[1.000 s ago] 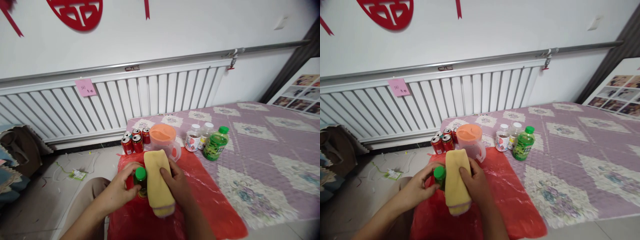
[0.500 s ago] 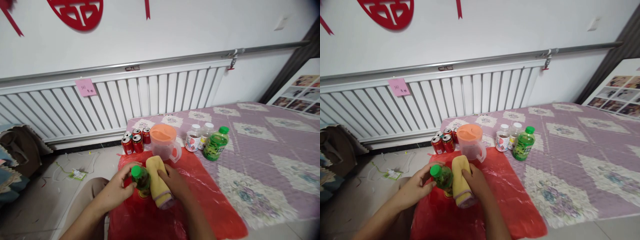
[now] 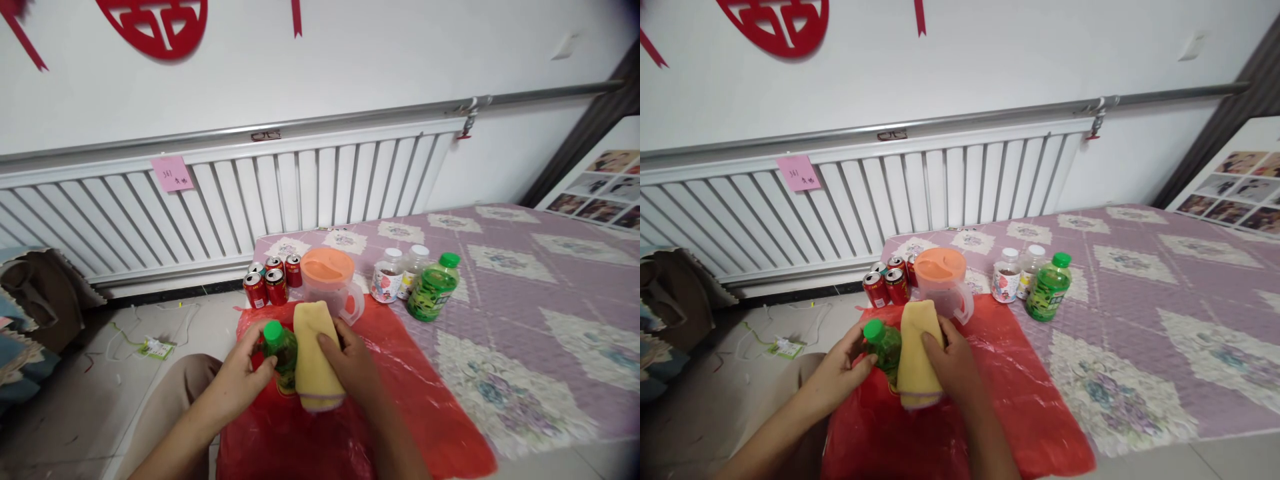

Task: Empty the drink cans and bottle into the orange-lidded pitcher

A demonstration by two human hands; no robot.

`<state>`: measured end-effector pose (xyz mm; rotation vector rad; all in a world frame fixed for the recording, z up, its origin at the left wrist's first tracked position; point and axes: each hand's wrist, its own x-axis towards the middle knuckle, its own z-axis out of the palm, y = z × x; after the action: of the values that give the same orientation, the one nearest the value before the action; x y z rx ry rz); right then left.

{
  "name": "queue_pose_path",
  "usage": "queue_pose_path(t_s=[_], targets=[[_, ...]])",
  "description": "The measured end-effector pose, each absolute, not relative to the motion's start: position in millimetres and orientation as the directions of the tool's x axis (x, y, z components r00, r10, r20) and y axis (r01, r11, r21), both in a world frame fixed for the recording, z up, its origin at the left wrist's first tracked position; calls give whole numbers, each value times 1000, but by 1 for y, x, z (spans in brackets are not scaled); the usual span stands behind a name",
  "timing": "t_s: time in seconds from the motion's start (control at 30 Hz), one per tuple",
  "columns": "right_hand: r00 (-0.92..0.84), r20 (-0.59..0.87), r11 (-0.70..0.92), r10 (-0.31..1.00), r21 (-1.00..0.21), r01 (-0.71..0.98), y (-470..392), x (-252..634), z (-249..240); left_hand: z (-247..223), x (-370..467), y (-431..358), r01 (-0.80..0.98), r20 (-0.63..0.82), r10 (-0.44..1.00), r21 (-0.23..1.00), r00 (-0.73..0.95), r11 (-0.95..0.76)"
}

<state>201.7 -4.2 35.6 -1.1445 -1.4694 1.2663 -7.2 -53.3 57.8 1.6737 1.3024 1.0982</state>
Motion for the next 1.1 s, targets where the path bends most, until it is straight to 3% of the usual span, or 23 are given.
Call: queue_pose_path(t_s=[0.07, 0.13, 0.37, 0.53, 0.77, 1.1], targets=[[-197, 42, 48, 980, -998, 30, -6, 201, 37, 56, -7, -52, 347, 181, 979, 916, 89, -201], [-181, 42, 55, 983, -996, 65, -5, 200, 36, 55, -7, -51, 360, 182, 981, 912, 72, -196], [-290, -38, 128, 956, -837, 532, 2, 196, 19, 56, -7, -48, 367, 194, 980, 910, 34, -193], [-298, -61, 146, 952, -769, 622, 1, 193, 18, 53, -4, -46, 423, 217, 976, 882, 27, -208], [-257, 82, 193, 963, -875, 444, 0, 196, 27, 51, -4, -43, 556, 309, 951, 795, -25, -244], [-247, 139, 140, 959, -990, -10, -17, 192, 52, 59, -17, -44, 408, 178, 981, 892, 73, -192]])
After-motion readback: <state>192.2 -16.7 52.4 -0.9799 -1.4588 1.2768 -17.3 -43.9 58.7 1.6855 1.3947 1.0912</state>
